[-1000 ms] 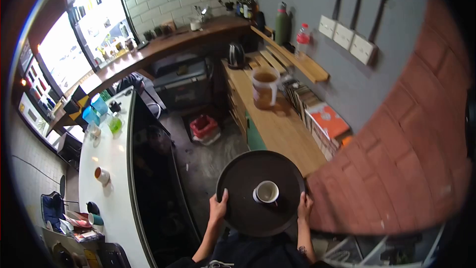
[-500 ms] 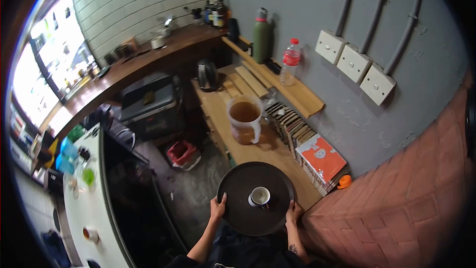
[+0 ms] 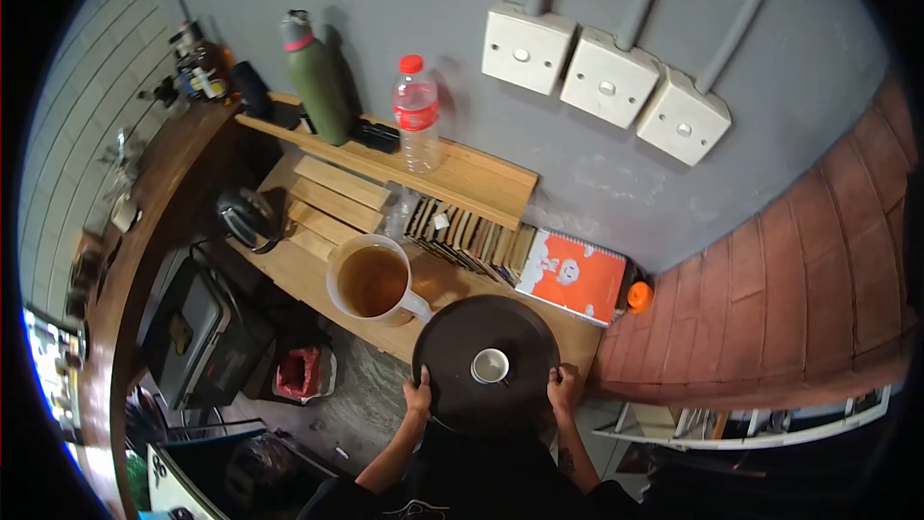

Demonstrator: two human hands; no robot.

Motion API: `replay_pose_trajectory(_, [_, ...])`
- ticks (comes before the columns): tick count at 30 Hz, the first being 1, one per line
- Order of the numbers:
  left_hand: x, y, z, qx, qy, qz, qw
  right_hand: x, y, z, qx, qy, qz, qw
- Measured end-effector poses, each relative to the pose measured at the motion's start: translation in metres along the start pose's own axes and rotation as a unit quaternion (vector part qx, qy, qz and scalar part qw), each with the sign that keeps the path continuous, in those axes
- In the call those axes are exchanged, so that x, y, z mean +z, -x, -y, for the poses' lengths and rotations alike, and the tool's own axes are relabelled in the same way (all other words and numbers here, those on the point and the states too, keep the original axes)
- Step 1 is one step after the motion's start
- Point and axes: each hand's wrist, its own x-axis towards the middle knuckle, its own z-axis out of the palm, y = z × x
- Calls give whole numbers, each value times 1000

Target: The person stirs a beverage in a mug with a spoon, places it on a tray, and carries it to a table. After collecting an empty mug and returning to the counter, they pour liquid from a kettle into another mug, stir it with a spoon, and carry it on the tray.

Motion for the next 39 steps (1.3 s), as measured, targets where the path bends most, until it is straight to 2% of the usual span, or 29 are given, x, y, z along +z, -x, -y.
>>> replay_pose_trajectory(1, [2,-1,-6,-35,-3,-30,999,12,1,-22,13,1,-5,1000])
replay_pose_trajectory(3, [6,-19,8,-40,9,-37,998,20,7,-37,-95,47,-73,992])
replay_pose_trajectory(5, [8,-39,26,-73,33,-53,995,14,21,-21,-109,83,-102,985])
replay_pose_trajectory(7, [15,-41,23,-87,29,-59,994,10,31,4,-29,-122,-69,990])
replay_pose_trajectory(8, [18,-41,22,-103,29,-71,992,8,28,11,-27,-123,-70,990])
replay_pose_trajectory(10, [21,-43,27,-100,6,-67,993,6,31,18,-93,-284,45,953])
replay_pose_trajectory(11, [24,-40,21,-95,-13,-63,993,7,35,22,-92,-287,47,952])
replay_pose_trajectory(12, [26,-30,9,-122,1,-65,990,8,32,27,-104,-291,129,942])
replay_pose_trajectory(13, [30,-31,7,-117,8,-70,991,7,27,33,-114,-288,208,928])
replay_pose_trajectory(16, [28,-38,17,-125,52,-114,984,23,19,24,-138,-281,263,913])
replay_pose_trajectory(17, [27,-32,7,-132,44,-97,985,28,14,22,-152,-281,293,901])
replay_pose_trajectory(19, [27,-27,1,-141,45,-95,984,22,10,32,-135,-285,338,887])
replay_pose_trajectory(22, [22,-20,9,-99,90,-56,989,18,1,33,-45,-290,434,852])
replay_pose_trajectory(23, [19,-23,18,-97,105,-70,987,17,-3,36,-57,-282,448,846])
replay_pose_trajectory(25, [9,-28,41,-45,65,1,997,19,-7,39,-12,-250,484,838])
replay_pose_trajectory(27, [4,6,21,-33,53,-25,998,21,-10,46,-31,-233,500,834])
replay_pose_trajectory(29, [-7,22,28,-24,37,39,998,24,-13,51,-36,-148,483,862])
replay_pose_trajectory(30, [-17,28,33,-48,-17,74,996,26,-13,53,-64,-130,466,873])
replay_pose_trajectory(31, [-24,36,38,-49,-3,57,997,26,-14,55,-75,-101,456,881])
replay_pose_trajectory(33, [-34,51,52,1,-62,100,993,28,-18,56,-93,-111,452,880])
replay_pose_trajectory(37, [-55,80,61,-6,-29,70,997,35,-15,79,-146,-80,450,877])
replay_pose_trajectory(39, [-70,85,69,10,6,40,999,40,0,105,-199,-28,472,858])
